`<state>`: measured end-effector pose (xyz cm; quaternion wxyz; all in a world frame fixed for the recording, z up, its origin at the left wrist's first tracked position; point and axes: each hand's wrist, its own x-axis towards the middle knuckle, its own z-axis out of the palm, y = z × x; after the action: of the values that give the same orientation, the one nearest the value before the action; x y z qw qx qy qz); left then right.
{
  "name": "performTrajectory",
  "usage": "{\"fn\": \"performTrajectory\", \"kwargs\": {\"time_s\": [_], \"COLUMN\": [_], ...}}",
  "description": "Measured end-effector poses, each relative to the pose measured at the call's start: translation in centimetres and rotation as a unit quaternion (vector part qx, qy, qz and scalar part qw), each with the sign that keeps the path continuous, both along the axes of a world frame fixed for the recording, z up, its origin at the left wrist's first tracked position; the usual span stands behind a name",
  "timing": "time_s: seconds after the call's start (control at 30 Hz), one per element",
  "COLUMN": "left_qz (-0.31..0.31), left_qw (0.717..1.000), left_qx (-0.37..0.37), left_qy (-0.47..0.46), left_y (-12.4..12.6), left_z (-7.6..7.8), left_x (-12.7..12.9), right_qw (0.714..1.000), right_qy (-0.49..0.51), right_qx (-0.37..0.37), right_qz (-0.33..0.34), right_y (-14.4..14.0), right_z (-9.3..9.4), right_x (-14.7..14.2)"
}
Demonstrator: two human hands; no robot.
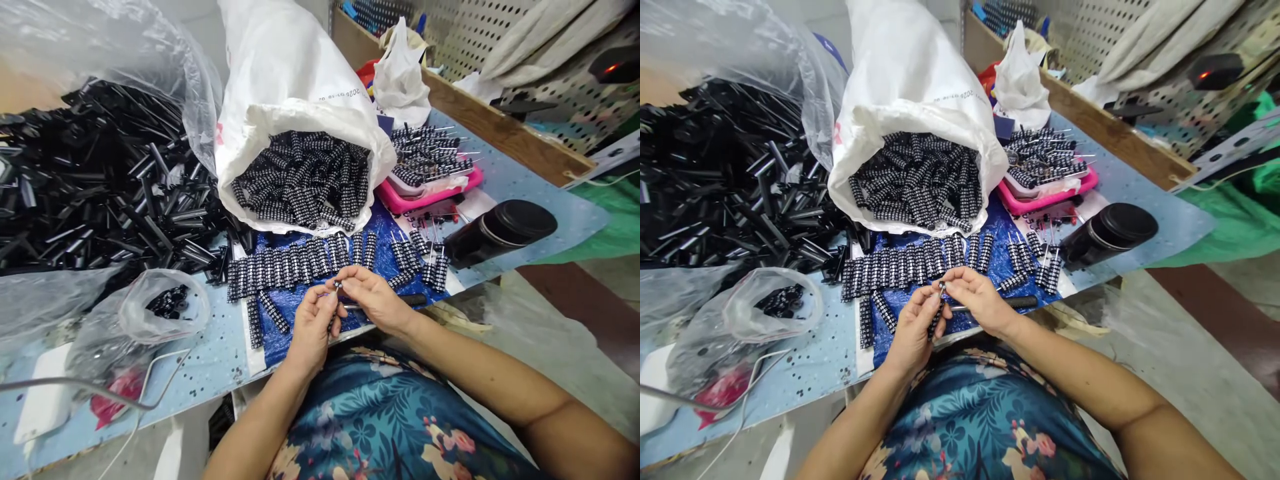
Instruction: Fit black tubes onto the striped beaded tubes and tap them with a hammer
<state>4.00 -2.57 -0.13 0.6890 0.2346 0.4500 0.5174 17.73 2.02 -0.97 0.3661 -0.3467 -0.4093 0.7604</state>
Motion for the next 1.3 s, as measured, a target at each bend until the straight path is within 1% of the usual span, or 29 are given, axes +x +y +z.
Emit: {"fn": "performTrajectory", "kwargs": {"time_s": [0.1,0.13,0.17,0.2,0.23,0.27,0.3,0.33,0.37,0.4,0.43,0.47,0.63,0.77,0.8,0.83,0.87,0.9,0.93,0.97,1.0,1.03,1.07,1.1,1.13,1.17,1.2,1.23,1.3], "left_qz": [0.053,0.067,0.076,0.082,0.084,0.083,0.083,0.083,0.082,0.080,0.079,0.080,0.095,0.094,0.092,0.090,0.086,0.081,0.075,0.068,0.061,0.054,0.049,0.046,0.043,0.039,0.036,0.032,0.030], "left_qw": [0.998,0.998,0.997,0.996,0.996,0.996,0.996,0.996,0.996,0.996,0.996,0.996,0.994,0.994,0.994,0.994,0.994,0.995,0.995,0.995,0.996,0.996,0.997,0.997,0.997,0.998,0.998,0.999,0.999], "left_qx": [-0.015,-0.017,-0.018,-0.016,-0.015,-0.016,-0.018,-0.021,-0.024,-0.029,-0.033,-0.036,-0.052,-0.055,-0.054,-0.052,-0.051,-0.050,-0.049,-0.047,-0.044,-0.040,-0.036,-0.033,-0.031,-0.030,-0.029,-0.028,-0.025], "left_qy": [-0.015,-0.016,-0.015,-0.013,-0.010,-0.009,-0.010,-0.012,-0.015,-0.017,-0.018,-0.019,-0.026,-0.032,-0.033,-0.035,-0.038,-0.041,-0.045,-0.049,-0.052,-0.054,-0.053,-0.052,-0.048,-0.044,-0.039,-0.033,-0.024], "left_y": [0.2,0.3,0.3,0.4,0.5,0.5,0.5,0.5,0.5,0.4,0.3,0.3,0.4,1.1,1.3,1.4,1.6,1.7,1.8,1.8,1.8,1.8,1.7,1.6,1.5,1.4,1.3,1.2,1.0], "left_z": [0.0,0.1,0.1,0.2,0.3,0.4,0.5,0.5,0.6,0.6,0.6,0.5,-0.1,-0.4,-0.4,-0.3,-0.2,-0.1,0.0,0.1,0.2,0.3,0.3,0.3,0.3,0.3,0.3,0.4,0.5], "left_x": [-0.3,-0.5,-0.7,-0.9,-1.0,-1.2,-1.3,-1.5,-1.6,-1.8,-1.9,-2.2,-3.5,-3.8,-3.8,-3.8,-3.7,-3.7,-3.6,-3.5,-3.4,-3.3,-3.1,-3.0,-2.8,-2.6,-2.4,-2.2,-1.8], "right_qw": [0.991,0.981,0.961,0.922,0.858,0.768,0.668,0.572,0.502,0.462,0.439,0.432,0.416,0.424,0.447,0.496,0.569,0.661,0.760,0.843,0.908,0.953,0.980,0.992,0.996,0.997,0.997,0.998,0.999], "right_qy": [-0.074,-0.114,-0.172,-0.249,-0.343,-0.439,-0.529,-0.600,-0.638,-0.656,-0.663,-0.663,-0.666,-0.664,-0.651,-0.621,-0.570,-0.498,-0.410,-0.328,-0.260,-0.203,-0.152,-0.112,-0.081,-0.060,-0.046,-0.040,-0.045], "right_qx": [0.096,0.144,0.211,0.294,0.382,0.465,0.519,0.547,0.561,0.564,0.566,0.568,0.567,0.564,0.567,0.570,0.563,0.538,0.486,0.404,0.306,0.203,0.109,0.032,-0.023,-0.054,-0.062,-0.050,0.010], "right_qz": [0.062,0.065,0.053,0.038,0.022,0.024,0.060,0.114,0.163,0.194,0.217,0.227,0.249,0.248,0.233,0.209,0.185,0.161,0.139,0.132,0.122,0.100,0.074,0.046,0.022,0.003,-0.009,-0.013,-0.003], "right_y": [0.9,1.7,2.8,4.2,5.9,7.7,9.5,11.3,12.9,14.3,15.3,16.1,18.0,18.5,18.1,17.4,16.4,15.1,13.6,11.9,10.3,8.7,7.4,6.3,5.5,4.9,4.5,4.3,4.1], "right_z": [0.2,0.4,0.7,1.1,1.5,1.8,2.2,2.5,2.6,2.7,2.6,2.4,0.8,1.0,1.3,1.6,1.8,2.0,2.0,1.8,1.5,1.2,0.8,0.4,0.1,-0.1,-0.2,-0.2,0.0], "right_x": [0.0,0.0,0.0,0.0,-0.1,-0.3,-0.5,-0.8,-1.1,-1.4,-1.7,-2.0,-1.8,-0.7,-0.5,-0.4,-0.4,-0.4,-0.4,-0.6,-0.7,-0.9,-1.1,-1.2,-1.3,-1.3,-1.3,-1.2,-0.8]}}
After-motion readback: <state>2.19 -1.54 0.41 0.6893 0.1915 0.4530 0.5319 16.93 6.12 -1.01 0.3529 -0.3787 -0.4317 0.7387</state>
